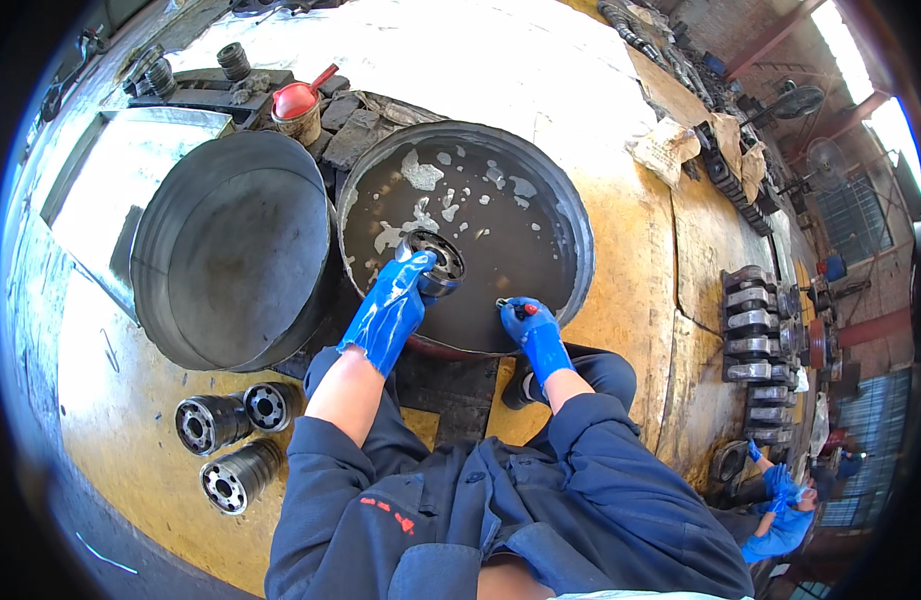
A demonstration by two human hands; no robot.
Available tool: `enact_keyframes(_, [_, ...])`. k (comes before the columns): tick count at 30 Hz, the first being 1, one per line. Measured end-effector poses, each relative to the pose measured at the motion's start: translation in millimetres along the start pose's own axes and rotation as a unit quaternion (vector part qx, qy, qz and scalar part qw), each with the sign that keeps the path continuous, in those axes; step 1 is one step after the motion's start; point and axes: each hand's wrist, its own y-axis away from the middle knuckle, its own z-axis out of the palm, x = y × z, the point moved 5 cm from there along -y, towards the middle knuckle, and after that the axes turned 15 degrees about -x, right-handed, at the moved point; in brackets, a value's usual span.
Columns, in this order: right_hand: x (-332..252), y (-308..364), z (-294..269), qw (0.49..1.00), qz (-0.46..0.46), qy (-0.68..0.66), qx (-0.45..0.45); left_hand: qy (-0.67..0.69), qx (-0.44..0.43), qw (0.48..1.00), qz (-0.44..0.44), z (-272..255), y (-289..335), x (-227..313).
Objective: The person cleans mechanical parts by hand while wearing blue gloves, dipping a bearing into a tub of liquid and scrubbing it with a brush before setting it onto the floor.
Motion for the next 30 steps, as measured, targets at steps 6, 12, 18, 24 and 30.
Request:
enact_keyframes(6, [-10, 2, 0, 1.000, 0.011, 0.009, -0.013, 0.030, 0.014, 0.999, -0.001, -4, -2, -1])
enact_keyframes(12, [-18, 8, 2, 1.000, 0.000, 0.017, -0.001, 0.018, 0.030, 0.999, -0.009, -10, 0, -1])
enact_keyframes(18, [-8, 6, -6, 0.999, 0.024, 0.044, -0.012, -0.006, 0.009, 0.999, -0.034, 7, 4, 1])
enact_keyframes(24, [-9, 0, -4, 0.999, 0.017, 0.036, -0.001, 0.038, -0.032, 0.999, 0.008, -11, -23, -17])
enact_keyframes(30, [-15, -13, 17, 0.977, -0.195, -0.070, 0.056, 0.129, 0.017, 0.991, 0.034, 2, 3, 3])
